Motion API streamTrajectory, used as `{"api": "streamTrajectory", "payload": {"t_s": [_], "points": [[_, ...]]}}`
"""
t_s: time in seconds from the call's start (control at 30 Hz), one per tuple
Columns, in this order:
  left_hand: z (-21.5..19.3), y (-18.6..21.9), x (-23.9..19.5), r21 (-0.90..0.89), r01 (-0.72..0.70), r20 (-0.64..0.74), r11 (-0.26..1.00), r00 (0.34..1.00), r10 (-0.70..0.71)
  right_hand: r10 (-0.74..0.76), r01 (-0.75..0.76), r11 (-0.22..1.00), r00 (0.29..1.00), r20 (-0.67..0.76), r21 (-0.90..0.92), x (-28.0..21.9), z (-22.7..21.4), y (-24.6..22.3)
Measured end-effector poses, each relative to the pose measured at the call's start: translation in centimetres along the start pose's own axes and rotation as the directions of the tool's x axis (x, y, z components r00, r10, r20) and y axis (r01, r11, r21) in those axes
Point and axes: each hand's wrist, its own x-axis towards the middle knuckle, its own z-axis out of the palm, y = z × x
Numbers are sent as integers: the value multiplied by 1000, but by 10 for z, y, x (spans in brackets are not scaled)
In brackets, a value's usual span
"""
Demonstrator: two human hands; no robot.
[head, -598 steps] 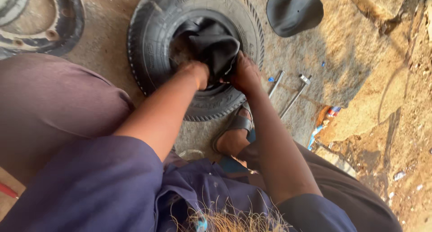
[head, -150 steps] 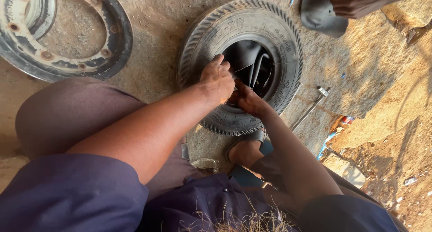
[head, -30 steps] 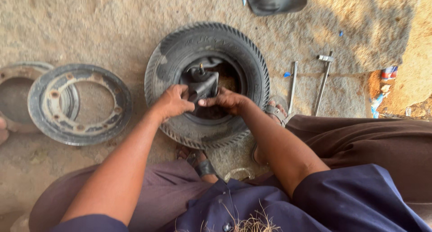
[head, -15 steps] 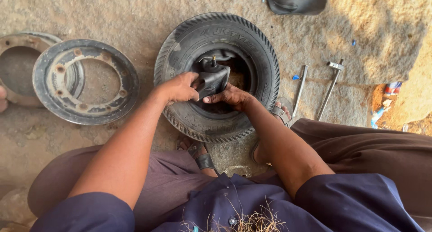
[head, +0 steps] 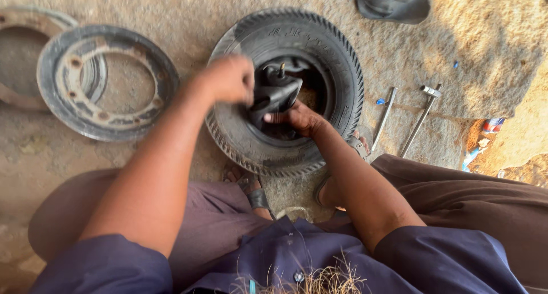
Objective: The person removes an inner tube from a tire, inspects the interior, and then uses a red-handled tool to work on the valve stem area.
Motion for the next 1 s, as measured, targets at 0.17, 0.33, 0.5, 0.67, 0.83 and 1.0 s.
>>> {"api": "streamTrajectory", "payload": {"t_s": [0.17,0.33,0.5,0.67,0.83,1.0], "points": [[-19,-23,2,-27,197,-570,980,802,-177,-209,176,967,961,-179,-186,15,26,2],[-1,-30,12,47,275,-411,960,881,-232,38,-38,963,999,-4,-269,27,7,17],[2,-22,13,17,432,-272,902,870,-412,7,-14,1000,968,-252,-24,56,18,72],[-17,-10,12,25,364,-346,931,877,-334,-32,-43,959,966,-256,-281,37,10,56],[3,-25,6,22,334,-368,942,879,-303,-58,60,998,962,-266,-1,20,30,35],[0,-27,18,97,311,-429,945,870,-242,-192,63,959,861,-471,-276,37,54,34]]}}
